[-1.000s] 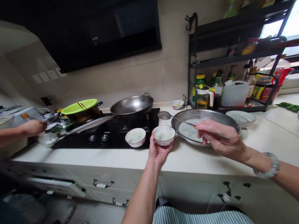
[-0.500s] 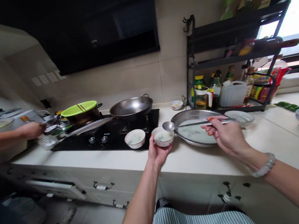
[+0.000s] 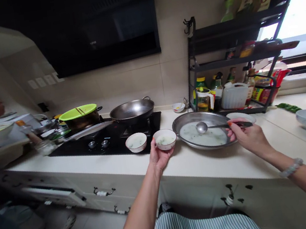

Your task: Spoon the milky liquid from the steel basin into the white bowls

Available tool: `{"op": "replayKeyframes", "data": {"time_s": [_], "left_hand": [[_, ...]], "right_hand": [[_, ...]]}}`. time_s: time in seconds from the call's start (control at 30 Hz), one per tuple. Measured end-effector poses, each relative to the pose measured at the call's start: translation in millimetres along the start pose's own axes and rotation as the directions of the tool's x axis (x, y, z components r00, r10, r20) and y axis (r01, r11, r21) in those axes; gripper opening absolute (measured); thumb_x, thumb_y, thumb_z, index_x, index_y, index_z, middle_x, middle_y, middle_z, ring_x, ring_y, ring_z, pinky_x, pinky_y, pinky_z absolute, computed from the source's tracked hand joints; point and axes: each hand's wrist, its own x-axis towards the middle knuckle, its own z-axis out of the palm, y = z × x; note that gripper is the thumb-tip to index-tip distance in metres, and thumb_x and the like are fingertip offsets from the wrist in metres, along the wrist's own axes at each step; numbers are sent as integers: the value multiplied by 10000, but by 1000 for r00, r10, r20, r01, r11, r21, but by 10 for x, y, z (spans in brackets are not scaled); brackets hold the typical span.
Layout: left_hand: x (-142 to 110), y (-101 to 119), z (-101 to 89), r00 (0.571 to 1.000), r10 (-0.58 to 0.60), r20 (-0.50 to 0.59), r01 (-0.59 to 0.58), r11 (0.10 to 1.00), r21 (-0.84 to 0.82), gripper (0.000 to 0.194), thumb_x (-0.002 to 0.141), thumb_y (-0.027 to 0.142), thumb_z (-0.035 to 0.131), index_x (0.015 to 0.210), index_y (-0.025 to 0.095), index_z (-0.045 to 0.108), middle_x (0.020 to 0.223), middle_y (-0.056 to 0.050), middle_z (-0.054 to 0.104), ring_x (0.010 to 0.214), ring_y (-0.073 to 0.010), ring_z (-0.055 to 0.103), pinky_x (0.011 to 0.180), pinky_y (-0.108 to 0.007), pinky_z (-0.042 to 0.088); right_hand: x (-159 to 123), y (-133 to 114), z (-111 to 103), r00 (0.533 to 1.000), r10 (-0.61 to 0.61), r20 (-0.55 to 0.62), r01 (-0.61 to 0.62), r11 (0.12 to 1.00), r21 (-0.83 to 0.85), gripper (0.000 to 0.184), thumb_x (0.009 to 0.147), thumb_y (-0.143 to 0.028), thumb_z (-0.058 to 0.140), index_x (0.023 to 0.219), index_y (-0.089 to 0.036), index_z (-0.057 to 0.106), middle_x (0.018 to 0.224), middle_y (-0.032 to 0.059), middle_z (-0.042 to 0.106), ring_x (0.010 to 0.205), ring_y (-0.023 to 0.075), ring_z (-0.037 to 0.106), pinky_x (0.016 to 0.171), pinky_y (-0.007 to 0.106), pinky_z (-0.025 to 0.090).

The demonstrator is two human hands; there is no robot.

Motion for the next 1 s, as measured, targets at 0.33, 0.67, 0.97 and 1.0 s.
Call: {"op": "replayKeyframes", "data": {"time_s": [0.33,0.67,0.97,1.0], "left_hand": [[-11,-1,8,1000,1,1,-1,1000,3,508,915,510,536,1288,167,549,1196,-157,654,1040,-311,652,788,-440,580],[7,-7,-12,1000,4,10,-5,1000,11,550,891,515,568,1323,176,533,1232,-165,642,1061,-313,645,803,-445,576],[11,-7,-22,1000,4,23,-5,1000,8,566,881,504,588,1341,182,521,1246,-164,638,1070,-311,642,813,-450,575],[12,-7,-22,1000,4,22,-4,1000,5,565,880,503,590,1339,182,522,1247,-163,638,1074,-312,641,820,-454,574]], "right_hand": [[34,66,0,973,221,-65,-216,973,76,113,795,-322,673,816,-219,631,549,27,642,444,202,620,428,310,522],[59,-243,12,912,361,-194,-327,927,185,55,783,-135,639,761,-170,602,558,64,654,407,161,576,386,238,473],[86,-212,-2,910,390,-143,-332,890,313,92,743,-112,650,709,-192,622,547,64,654,407,154,571,363,220,473],[88,-224,3,905,401,-141,-339,881,329,94,738,-107,653,706,-191,623,545,61,653,403,151,566,358,217,471]]}}
